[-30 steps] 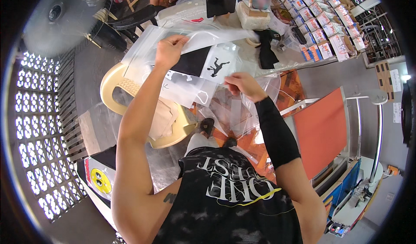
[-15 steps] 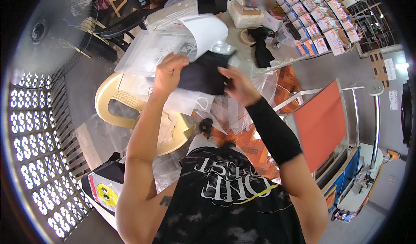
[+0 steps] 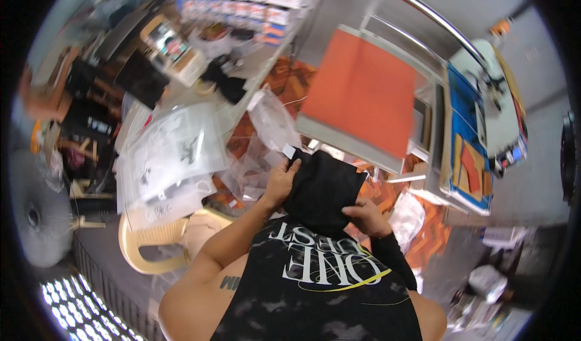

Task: The person places black t-shirts on a heat press, aligns printed transfer sheets, and uses the machine to apply the designs. They handle multiple shirts and transfers, trimming excess material and stacking finished shirts.

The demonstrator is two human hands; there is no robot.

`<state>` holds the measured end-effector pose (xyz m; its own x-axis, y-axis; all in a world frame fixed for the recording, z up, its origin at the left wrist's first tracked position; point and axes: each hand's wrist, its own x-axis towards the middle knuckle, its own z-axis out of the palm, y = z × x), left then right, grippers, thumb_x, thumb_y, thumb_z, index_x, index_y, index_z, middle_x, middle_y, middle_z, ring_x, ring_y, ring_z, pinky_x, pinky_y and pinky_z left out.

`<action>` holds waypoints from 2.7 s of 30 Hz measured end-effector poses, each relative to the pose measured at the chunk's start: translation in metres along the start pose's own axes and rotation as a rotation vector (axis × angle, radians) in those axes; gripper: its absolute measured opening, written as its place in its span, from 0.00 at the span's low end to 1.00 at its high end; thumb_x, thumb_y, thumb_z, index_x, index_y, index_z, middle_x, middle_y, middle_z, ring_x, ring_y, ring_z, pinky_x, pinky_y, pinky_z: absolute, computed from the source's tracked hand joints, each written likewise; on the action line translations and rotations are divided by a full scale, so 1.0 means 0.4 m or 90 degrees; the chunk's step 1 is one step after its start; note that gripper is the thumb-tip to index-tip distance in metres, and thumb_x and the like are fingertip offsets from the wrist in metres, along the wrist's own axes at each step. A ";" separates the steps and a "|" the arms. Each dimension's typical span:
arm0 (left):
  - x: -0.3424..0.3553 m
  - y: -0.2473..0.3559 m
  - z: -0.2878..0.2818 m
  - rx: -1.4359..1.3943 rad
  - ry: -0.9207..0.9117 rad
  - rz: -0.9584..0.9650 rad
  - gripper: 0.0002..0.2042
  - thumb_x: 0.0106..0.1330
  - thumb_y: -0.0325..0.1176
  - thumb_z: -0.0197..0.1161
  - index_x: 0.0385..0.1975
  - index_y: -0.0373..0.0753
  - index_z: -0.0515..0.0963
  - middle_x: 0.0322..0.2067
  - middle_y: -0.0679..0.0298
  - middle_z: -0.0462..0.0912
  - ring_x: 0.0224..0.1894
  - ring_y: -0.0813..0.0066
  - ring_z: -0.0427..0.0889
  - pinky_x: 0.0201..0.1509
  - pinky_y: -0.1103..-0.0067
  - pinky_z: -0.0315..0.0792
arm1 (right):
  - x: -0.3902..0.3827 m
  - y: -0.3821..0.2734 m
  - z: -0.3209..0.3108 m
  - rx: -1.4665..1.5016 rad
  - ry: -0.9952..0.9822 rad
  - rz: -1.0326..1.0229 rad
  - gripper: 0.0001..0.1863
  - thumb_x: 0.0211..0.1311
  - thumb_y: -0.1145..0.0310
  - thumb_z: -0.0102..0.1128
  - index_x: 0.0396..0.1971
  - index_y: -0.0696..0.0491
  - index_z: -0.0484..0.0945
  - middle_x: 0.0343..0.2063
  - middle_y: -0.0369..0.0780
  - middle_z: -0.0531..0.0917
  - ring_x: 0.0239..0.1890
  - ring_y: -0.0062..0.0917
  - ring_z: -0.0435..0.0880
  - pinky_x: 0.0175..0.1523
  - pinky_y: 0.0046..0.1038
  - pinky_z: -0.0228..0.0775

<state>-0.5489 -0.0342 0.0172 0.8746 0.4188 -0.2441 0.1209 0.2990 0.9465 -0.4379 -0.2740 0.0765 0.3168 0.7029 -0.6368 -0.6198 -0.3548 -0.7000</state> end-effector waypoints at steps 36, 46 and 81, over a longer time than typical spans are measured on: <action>0.445 0.342 -0.107 0.691 -0.386 0.406 0.11 0.48 0.26 0.72 0.33 0.44 0.84 0.31 0.64 0.85 0.39 0.58 0.84 0.50 0.66 0.73 | -0.045 -0.241 -0.245 -0.527 0.440 -0.246 0.16 0.48 0.80 0.76 0.34 0.56 0.75 0.28 0.40 0.82 0.30 0.24 0.81 0.37 0.27 0.72; 0.396 0.519 -0.110 0.582 -0.598 -0.020 0.13 0.58 0.33 0.78 0.25 0.37 0.77 0.23 0.62 0.79 0.31 0.61 0.82 0.37 0.67 0.73 | -0.235 -0.359 -0.428 -0.400 0.420 -0.103 0.15 0.39 0.82 0.77 0.25 0.55 0.77 0.22 0.32 0.78 0.27 0.16 0.77 0.33 0.23 0.67; 0.904 -0.034 -0.193 -0.051 0.188 -0.011 0.25 0.81 0.49 0.52 0.59 0.31 0.77 0.51 0.58 0.85 0.51 0.68 0.83 0.60 0.72 0.74 | 0.314 -0.190 -0.773 0.337 0.511 -0.416 0.29 0.81 0.52 0.49 0.61 0.65 0.73 0.60 0.46 0.80 0.63 0.35 0.78 0.70 0.37 0.66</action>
<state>-0.2706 0.1794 -0.1001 0.6965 0.6412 -0.3219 0.0865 0.3704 0.9248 -0.1290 -0.3496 -0.0503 0.9334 -0.0033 -0.3588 -0.3328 0.3656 -0.8692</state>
